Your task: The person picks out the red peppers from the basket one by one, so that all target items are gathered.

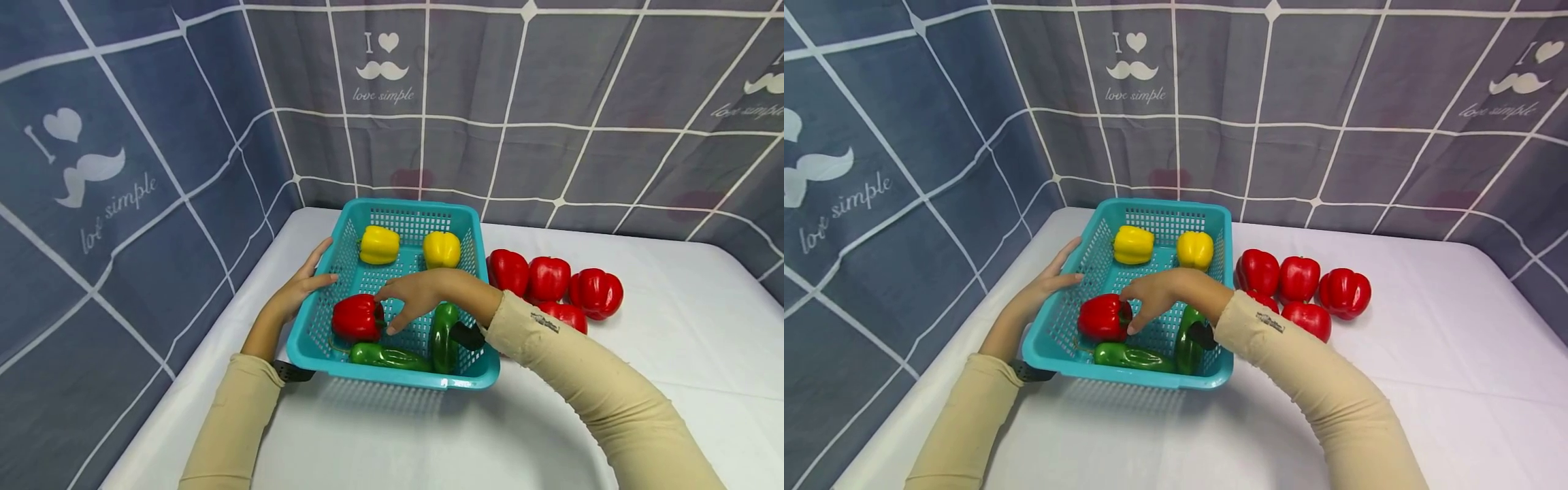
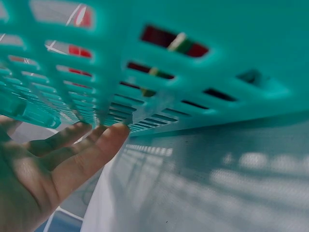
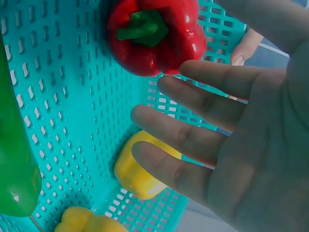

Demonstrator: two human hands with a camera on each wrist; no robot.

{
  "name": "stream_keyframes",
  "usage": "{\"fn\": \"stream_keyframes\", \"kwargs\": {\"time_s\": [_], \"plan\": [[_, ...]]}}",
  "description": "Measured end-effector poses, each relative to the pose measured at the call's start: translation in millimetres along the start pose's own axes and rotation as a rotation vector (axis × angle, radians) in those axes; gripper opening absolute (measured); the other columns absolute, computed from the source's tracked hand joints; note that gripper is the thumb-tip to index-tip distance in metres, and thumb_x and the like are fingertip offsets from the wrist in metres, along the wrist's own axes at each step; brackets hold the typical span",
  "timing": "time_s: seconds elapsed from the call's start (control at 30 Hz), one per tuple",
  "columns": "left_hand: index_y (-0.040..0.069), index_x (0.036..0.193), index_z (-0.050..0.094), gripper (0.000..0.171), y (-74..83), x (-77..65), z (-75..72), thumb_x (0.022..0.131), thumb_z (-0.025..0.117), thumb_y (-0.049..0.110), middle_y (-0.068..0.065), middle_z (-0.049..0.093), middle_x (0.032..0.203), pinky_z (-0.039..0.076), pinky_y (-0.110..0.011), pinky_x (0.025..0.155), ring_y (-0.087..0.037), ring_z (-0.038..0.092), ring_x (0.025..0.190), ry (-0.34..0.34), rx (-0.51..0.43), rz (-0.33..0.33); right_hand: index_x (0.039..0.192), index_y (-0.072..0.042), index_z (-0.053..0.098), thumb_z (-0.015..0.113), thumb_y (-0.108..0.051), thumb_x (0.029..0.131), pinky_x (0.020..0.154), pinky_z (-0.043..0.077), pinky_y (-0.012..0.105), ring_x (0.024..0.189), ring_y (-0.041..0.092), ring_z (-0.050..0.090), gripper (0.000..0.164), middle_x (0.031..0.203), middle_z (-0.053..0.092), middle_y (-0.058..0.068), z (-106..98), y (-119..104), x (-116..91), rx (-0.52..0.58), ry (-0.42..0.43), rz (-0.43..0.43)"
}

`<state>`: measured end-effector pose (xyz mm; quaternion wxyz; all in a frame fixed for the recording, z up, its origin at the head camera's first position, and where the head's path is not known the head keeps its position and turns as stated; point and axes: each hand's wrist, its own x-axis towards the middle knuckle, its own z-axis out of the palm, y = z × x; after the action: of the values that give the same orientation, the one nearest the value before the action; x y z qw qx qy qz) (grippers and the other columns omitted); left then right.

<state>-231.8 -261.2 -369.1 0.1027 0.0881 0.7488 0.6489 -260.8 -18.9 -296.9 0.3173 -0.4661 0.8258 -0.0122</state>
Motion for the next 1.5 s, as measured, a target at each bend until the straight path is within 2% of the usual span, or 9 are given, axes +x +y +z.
{"fn": "stream_keyframes", "kwargs": {"time_s": [0.1,0.27,0.4,0.63,0.73,1.0,1.3,1.5], "plan": [[0.034,0.146,0.002,0.074,-0.3,-0.6,-0.9,0.09,0.046,0.015,-0.01,0.006,0.152,0.045,-0.055,0.086,-0.044,0.032,0.126,0.009,0.004,-0.007,0.143,-0.014,0.029,0.057,-0.038,0.086,0.111,0.022,0.047,0.138,0.024,0.02,0.068,0.15,0.026,0.006,0.0,-0.3,1.5,-0.006,-0.003,-0.005],[0.034,0.146,0.002,0.075,-0.2,-2.2,-3.3,0.089,0.047,0.016,-0.011,0.005,0.152,0.044,-0.056,0.086,-0.043,0.031,0.126,0.013,0.004,-0.006,0.146,-0.009,0.02,0.057,-0.039,0.086,0.112,0.022,0.042,0.138,0.023,0.022,0.077,0.149,0.027,0.007,0.7,-1.5,7.4,0.009,-0.044,-0.039],[0.034,0.146,0.002,0.075,-0.9,-4.0,-5.3,0.089,0.047,0.016,-0.011,0.005,0.152,0.044,-0.056,0.088,-0.043,0.031,0.126,0.018,0.001,-0.007,0.147,-0.009,0.014,0.06,-0.038,0.085,0.113,0.02,0.041,0.139,0.022,0.018,0.083,0.151,0.022,0.006,1.7,-5.1,9.8,0.038,-0.069,-0.017],[0.033,0.146,0.0,0.075,-3.5,-6.0,-5.5,0.09,0.045,0.016,-0.015,0.006,0.152,0.048,-0.052,0.085,-0.044,0.034,0.124,0.019,0.004,-0.008,0.148,-0.012,0.008,0.062,-0.037,0.083,0.112,0.02,0.045,0.14,0.023,0.015,0.089,0.153,0.014,0.007,2.7,-6.2,17.1,0.035,-0.049,0.021],[0.032,0.147,0.0,0.074,-3.5,-6.0,-3.9,0.09,0.045,0.015,-0.015,0.007,0.151,0.047,-0.052,0.086,-0.043,0.034,0.124,0.011,-0.007,-0.006,0.148,-0.013,0.006,0.064,-0.035,0.082,0.111,0.022,0.045,0.139,0.023,0.016,0.09,0.153,0.015,0.006,3.0,-5.6,21.5,0.044,-0.035,0.008],[0.03,0.147,0.0,0.074,-2.4,-3.0,1.6,0.09,0.044,0.015,-0.013,0.004,0.152,0.042,-0.057,0.089,-0.044,0.027,0.129,-0.015,-0.008,0.02,0.148,-0.014,0.0,0.069,-0.027,0.079,0.104,0.036,0.039,0.132,0.02,0.026,0.099,0.15,0.02,0.003,8.4,-11.5,35.6,0.108,-0.008,-0.062],[0.033,0.146,0.001,0.073,-1.3,-0.4,1.6,0.09,0.044,0.016,-0.011,0.005,0.152,0.042,-0.058,0.087,-0.045,0.028,0.129,-0.018,0.006,0.013,0.147,-0.017,-0.004,0.07,-0.038,0.077,0.101,0.039,0.038,0.129,0.022,0.03,0.105,0.151,0.014,0.002,15.2,-12.8,47.4,0.089,0.03,-0.028],[0.033,0.146,0.002,0.073,-1.1,0.2,-0.2,0.089,0.045,0.017,-0.009,0.003,0.153,0.044,-0.058,0.086,-0.044,0.027,0.13,-0.006,0.018,0.009,0.147,-0.024,-0.004,0.072,-0.041,0.074,0.102,0.038,0.042,0.132,0.028,0.027,0.107,0.152,0.003,0.004,16.9,-12.5,51.6,0.055,0.063,0.003]]}}
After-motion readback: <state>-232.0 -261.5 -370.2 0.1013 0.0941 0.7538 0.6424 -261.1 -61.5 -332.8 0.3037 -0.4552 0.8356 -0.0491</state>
